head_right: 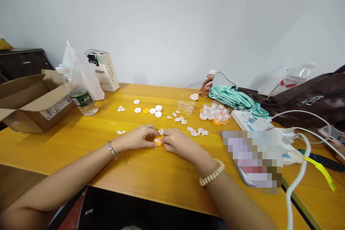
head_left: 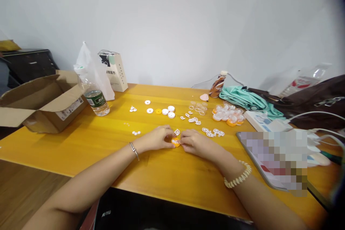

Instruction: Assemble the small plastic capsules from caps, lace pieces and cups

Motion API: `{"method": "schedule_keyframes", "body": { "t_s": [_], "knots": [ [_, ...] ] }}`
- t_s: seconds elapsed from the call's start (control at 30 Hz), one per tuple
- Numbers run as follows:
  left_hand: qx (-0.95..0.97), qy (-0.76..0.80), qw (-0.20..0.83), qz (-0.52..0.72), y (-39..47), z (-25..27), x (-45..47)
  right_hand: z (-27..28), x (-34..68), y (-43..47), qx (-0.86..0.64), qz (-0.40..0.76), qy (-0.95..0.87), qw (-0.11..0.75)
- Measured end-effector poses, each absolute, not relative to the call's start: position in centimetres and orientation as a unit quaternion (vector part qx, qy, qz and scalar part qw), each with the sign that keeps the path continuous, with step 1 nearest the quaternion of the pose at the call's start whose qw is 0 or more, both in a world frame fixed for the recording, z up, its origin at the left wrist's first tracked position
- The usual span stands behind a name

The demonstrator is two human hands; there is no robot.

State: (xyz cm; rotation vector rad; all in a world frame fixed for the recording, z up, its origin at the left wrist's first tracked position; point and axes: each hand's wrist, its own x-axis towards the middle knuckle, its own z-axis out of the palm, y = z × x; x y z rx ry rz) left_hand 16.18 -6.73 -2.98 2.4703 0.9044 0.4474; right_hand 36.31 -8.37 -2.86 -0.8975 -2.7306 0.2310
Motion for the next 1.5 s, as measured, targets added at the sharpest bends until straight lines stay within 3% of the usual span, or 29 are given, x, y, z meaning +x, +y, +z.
{"method": "schedule_keyframes", "body": {
  "t_s": [0.2, 0.4, 0.53, 0.63, 1.23, 1.5],
  "knots": [
    [0.907, 0.317, 0.223, 0.163, -7.2, -2.8, 16.4, -2.9, 36.3, -8.5, -0.307, 0.22, -0.904, 0.201],
    [0.927, 0.262, 0.208, 0.171, -7.5, -1.8, 16.1, -3.6, 36.1, -8.1, -0.451, 0.363, -0.748, 0.324],
    [0.931, 0.256, 0.184, 0.184, -7.6, -1.4, 15.9, -4.4, 35.8, -7.9, -0.41, 0.549, -0.635, 0.357],
    [0.922, 0.269, 0.182, 0.21, -7.6, -1.4, 15.8, -4.4, 35.7, -8.0, -0.384, 0.618, -0.577, 0.371],
    [0.901, 0.278, 0.162, 0.293, -7.3, -1.4, 15.9, -4.3, 35.3, -7.9, -0.356, 0.558, -0.612, 0.432],
    [0.907, 0.33, 0.078, 0.249, -7.4, -2.3, 16.2, -4.5, 34.7, -8.0, -0.368, 0.512, -0.647, 0.429]
  ]
}}
